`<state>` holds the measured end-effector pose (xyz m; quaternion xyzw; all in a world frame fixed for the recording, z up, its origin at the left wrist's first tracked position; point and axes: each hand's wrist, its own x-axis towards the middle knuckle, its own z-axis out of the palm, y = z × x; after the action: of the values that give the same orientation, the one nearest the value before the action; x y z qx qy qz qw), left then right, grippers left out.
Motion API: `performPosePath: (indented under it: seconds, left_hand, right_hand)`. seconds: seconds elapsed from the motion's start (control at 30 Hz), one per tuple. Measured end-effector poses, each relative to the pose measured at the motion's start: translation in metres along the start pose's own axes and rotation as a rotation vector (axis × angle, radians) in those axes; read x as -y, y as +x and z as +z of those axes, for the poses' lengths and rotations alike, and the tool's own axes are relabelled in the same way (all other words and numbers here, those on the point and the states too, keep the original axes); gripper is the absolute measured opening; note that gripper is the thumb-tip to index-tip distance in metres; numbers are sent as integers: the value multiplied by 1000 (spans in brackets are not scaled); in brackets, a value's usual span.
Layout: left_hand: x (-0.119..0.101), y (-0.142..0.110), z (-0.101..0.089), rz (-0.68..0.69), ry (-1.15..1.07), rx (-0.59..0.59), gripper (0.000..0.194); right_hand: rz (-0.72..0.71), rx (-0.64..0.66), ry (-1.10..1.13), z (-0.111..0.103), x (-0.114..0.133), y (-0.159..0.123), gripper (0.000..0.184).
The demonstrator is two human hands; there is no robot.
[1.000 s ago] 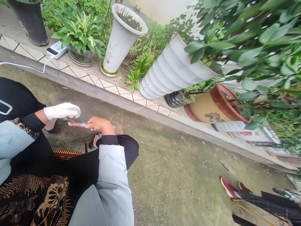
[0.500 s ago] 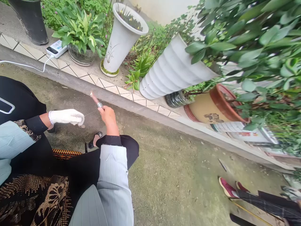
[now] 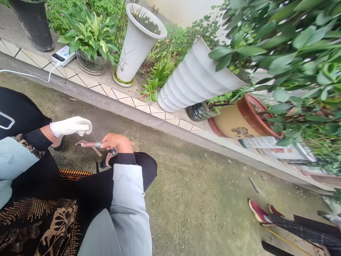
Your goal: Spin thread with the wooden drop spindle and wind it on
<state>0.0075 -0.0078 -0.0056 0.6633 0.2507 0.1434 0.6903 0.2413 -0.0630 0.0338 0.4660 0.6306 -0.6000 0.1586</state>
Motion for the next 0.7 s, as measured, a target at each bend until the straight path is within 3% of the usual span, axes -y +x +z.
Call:
performPosePath:
  seconds: [0.07, 0.13, 0.27, 0.37, 0.47, 0.53, 0.6, 0.7]
  left_hand:
    - [5, 3, -2, -13, 67, 7, 33]
    - [13, 6, -4, 5, 119, -13, 33]
    - [22, 8, 1, 20, 61, 20, 28]
    - [21, 7, 14, -30, 41, 143, 27]
    - [15, 5, 20, -33, 52, 231, 28]
    - [10, 4, 16, -13, 85, 191, 30]
    - [7, 2, 9, 2, 125, 91, 31]
    - [6, 1, 2, -4, 169, 27, 32]
  right_hand:
    - [-87, 60, 37, 1, 3, -4, 21]
    - [-265, -3, 157, 2, 3, -9, 22]
    - [-486, -470, 432, 1, -1, -8, 31]
    - [-440, -763, 559, -3, -7, 3, 36]
    - [-182, -905, 439, -7, -16, 14, 32]
    - [8, -798, 241, -7, -19, 18, 26]
    - [71, -509, 90, -5, -18, 19, 22]
    - [-145, -27, 85, 0, -8, 12, 24]
